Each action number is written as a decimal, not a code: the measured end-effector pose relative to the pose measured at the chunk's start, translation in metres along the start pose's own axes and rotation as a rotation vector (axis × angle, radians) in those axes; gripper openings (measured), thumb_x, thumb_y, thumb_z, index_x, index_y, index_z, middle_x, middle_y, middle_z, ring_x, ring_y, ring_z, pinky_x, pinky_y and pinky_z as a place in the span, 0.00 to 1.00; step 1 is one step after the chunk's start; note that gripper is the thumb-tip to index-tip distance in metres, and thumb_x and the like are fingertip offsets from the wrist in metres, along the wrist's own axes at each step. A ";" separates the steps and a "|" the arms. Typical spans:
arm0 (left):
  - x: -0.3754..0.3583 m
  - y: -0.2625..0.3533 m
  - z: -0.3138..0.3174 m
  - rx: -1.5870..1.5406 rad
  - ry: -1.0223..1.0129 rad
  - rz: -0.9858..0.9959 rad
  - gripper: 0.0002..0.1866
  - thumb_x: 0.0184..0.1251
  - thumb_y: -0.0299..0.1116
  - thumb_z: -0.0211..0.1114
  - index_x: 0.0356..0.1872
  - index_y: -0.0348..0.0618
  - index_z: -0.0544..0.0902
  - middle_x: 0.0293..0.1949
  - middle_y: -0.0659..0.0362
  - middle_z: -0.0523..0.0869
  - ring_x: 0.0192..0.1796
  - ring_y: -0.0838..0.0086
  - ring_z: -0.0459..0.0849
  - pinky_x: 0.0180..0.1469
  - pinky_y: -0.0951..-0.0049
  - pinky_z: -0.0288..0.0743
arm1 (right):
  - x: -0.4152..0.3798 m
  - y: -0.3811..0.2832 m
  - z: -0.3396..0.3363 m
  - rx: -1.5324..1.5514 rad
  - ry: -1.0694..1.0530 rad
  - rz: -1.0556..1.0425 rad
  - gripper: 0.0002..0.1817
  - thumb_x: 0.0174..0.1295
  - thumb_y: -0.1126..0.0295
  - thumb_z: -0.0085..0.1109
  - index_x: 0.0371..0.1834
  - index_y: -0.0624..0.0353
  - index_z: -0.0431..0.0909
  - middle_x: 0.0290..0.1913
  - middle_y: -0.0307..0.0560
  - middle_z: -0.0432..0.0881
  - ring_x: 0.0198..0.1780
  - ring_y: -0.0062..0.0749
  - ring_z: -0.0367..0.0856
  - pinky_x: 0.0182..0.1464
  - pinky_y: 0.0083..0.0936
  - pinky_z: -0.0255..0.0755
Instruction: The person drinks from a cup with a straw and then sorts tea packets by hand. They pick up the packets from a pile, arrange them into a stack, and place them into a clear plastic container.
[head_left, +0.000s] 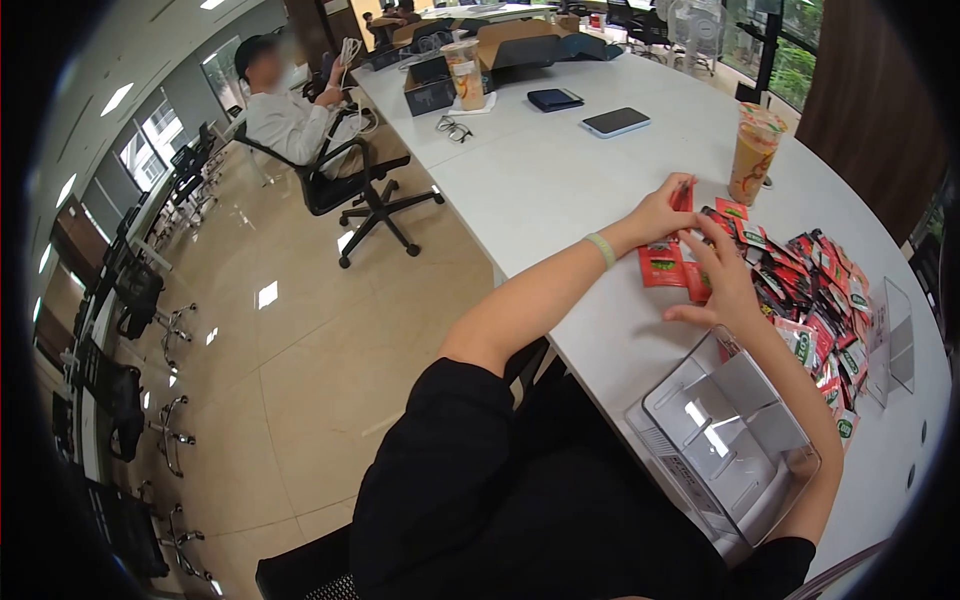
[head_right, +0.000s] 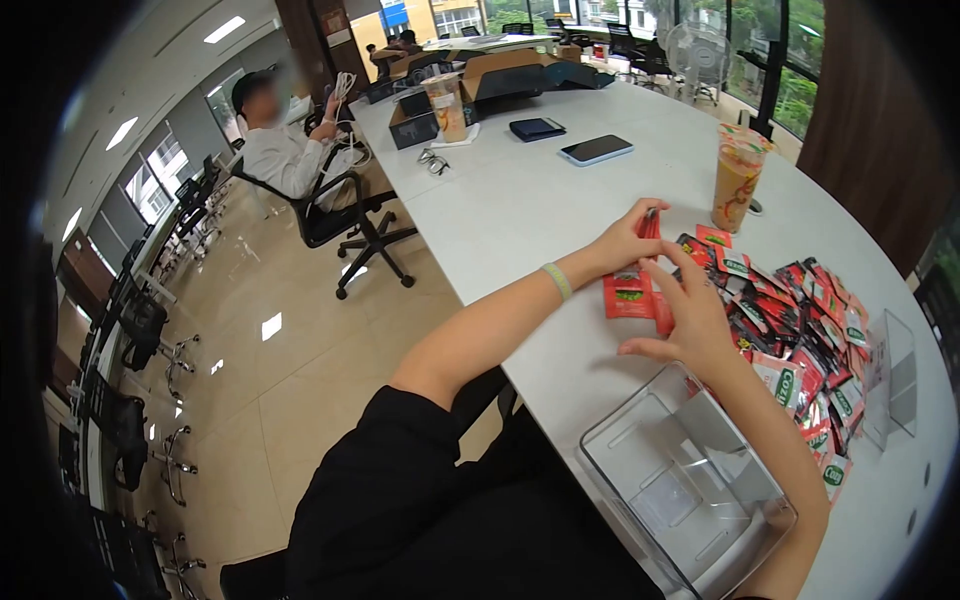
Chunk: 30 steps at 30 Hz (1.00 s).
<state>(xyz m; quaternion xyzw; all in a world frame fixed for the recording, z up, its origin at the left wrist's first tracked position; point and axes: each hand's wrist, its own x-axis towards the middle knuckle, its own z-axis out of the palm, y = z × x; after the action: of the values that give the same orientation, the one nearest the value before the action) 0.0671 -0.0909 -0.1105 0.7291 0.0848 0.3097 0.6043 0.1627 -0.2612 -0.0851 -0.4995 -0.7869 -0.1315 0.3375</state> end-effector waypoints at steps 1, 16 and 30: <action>-0.003 0.003 0.000 0.171 0.036 0.029 0.39 0.47 0.40 0.72 0.60 0.47 0.61 0.38 0.56 0.76 0.35 0.75 0.78 0.36 0.75 0.73 | 0.000 -0.002 0.000 -0.040 -0.016 -0.069 0.43 0.31 0.47 0.73 0.52 0.58 0.71 0.58 0.53 0.66 0.54 0.46 0.70 0.51 0.37 0.67; -0.001 0.011 0.002 -0.034 0.023 0.018 0.44 0.55 0.31 0.67 0.68 0.43 0.46 0.34 0.57 0.75 0.31 0.76 0.78 0.34 0.77 0.73 | -0.009 -0.004 0.004 -0.161 -0.042 -0.269 0.13 0.41 0.68 0.64 0.34 0.55 0.78 0.27 0.40 0.80 0.30 0.31 0.79 0.34 0.26 0.74; -0.002 0.012 0.006 -0.175 0.033 -0.114 0.28 0.57 0.35 0.64 0.56 0.43 0.61 0.39 0.56 0.74 0.39 0.72 0.79 0.34 0.75 0.76 | -0.019 0.005 0.007 -0.465 -0.066 -0.205 0.07 0.45 0.70 0.60 0.28 0.56 0.78 0.18 0.39 0.77 0.22 0.32 0.78 0.27 0.25 0.71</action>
<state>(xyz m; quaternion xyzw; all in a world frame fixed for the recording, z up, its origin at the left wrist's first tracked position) 0.0663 -0.1001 -0.1001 0.6624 0.1089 0.2929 0.6809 0.1694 -0.2689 -0.1036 -0.4853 -0.7926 -0.3263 0.1727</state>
